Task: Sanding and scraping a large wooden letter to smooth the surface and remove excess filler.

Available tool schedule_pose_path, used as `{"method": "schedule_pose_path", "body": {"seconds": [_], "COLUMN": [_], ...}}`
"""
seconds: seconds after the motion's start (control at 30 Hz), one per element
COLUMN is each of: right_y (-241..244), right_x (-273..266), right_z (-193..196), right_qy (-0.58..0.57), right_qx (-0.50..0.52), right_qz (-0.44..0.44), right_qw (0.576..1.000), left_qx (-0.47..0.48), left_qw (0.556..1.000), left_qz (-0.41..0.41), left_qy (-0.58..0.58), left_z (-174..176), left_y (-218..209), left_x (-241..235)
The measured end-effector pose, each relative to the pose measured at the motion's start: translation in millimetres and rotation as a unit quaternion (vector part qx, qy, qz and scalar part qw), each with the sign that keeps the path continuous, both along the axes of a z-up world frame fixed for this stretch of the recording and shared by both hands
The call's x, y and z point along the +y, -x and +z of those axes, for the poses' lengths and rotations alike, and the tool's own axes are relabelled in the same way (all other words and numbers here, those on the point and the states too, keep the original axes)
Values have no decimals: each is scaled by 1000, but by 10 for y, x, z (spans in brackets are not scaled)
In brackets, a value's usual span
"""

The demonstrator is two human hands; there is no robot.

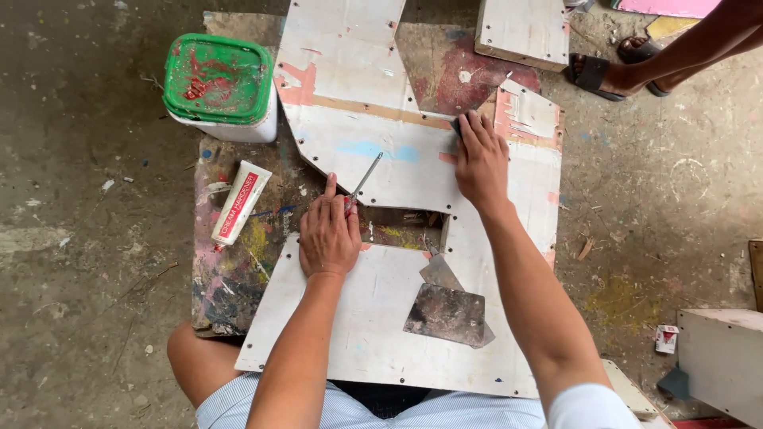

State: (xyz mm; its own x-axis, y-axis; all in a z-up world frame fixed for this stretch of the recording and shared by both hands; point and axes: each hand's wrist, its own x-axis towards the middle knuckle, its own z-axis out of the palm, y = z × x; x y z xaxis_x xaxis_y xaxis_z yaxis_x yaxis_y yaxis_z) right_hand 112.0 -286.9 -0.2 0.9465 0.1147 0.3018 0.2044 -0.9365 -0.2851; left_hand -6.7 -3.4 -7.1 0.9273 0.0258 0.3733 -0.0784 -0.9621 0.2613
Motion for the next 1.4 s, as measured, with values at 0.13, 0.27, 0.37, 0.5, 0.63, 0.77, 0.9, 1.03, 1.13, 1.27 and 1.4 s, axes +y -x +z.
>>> {"method": "schedule_pose_path", "body": {"seconds": [0.13,0.27,0.37,0.5,0.63,0.77,0.9,1.03,1.13,1.27,1.4], "right_y": [-146,-148,-138,123,-132,-144,136,31,-81,104,53], "right_x": [513,646,775,1402,1816,1833,1505,1545,1678,1514,1491], "right_z": [-251,-178,-68,115,0,-22,177,138,75,179,320], "right_qy": [32,7,11,12,0,-14,7,54,38,55,84], "right_qx": [-121,-60,-76,-136,-74,-37,-19,-33,-42,-39,-21], "right_qz": [137,219,256,372,382,380,396,389,380,401,385], "right_qw": [983,974,964,918,921,924,918,919,923,914,919], "left_qx": [-9,-33,-56,-78,-73,-73,-67,-66,-67,-71,-76], "left_qw": [1000,999,998,996,997,997,997,996,997,996,996], "left_qz": [13,19,7,-7,-1,-3,-12,-12,-11,-11,-14], "left_qy": [4,-1,14,30,29,40,46,53,42,50,43], "left_z": [-15,-240,-144,-61,-136,-53,-35,-27,-2,14,43], "left_y": [-29,-18,-19,2,12,19,10,2,2,11,-18], "left_x": [5,26,27,20,11,10,11,9,14,13,35]}}
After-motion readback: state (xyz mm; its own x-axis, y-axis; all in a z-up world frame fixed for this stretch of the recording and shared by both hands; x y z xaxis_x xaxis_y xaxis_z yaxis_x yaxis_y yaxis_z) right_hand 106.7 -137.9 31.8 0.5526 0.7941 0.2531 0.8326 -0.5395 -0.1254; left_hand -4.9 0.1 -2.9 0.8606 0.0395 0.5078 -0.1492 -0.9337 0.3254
